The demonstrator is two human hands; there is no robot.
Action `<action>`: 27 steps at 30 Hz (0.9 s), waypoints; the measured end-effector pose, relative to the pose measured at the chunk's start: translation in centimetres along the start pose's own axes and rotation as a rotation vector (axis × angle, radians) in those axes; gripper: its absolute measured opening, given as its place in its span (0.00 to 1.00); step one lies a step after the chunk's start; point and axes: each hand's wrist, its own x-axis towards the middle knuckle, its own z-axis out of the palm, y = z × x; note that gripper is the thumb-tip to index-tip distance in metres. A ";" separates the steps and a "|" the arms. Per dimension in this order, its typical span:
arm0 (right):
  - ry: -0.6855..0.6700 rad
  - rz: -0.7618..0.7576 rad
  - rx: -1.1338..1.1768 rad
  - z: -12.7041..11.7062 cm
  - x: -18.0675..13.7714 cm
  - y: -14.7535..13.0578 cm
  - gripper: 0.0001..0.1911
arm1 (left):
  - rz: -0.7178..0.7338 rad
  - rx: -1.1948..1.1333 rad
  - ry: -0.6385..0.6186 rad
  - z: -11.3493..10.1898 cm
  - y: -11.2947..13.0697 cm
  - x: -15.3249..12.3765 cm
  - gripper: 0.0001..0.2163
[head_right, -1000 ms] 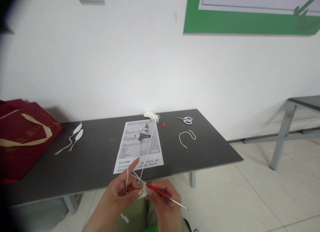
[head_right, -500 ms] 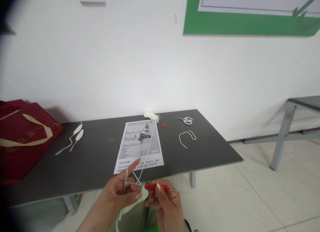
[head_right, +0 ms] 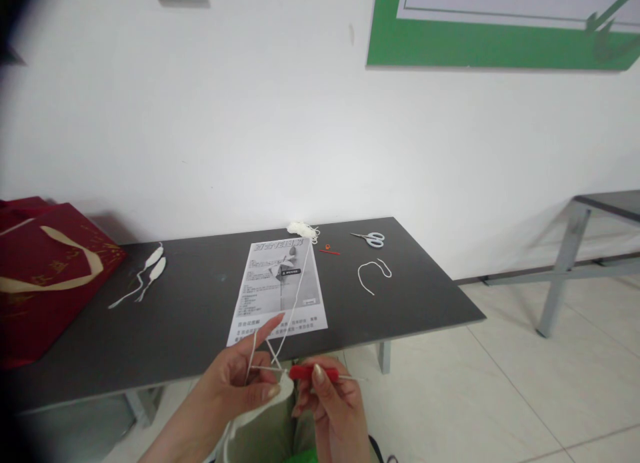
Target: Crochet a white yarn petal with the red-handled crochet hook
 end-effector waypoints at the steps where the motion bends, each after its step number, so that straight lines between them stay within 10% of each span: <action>1: -0.003 0.005 0.013 -0.1 0.0 0.0 0.09 | -0.004 -0.008 -0.008 0.0 0.1 0.0 0.41; 27: 0.065 0.022 0.026 0.5 0.8 0.3 0.12 | -0.016 -0.035 -0.056 -1.0 0.6 0.7 0.40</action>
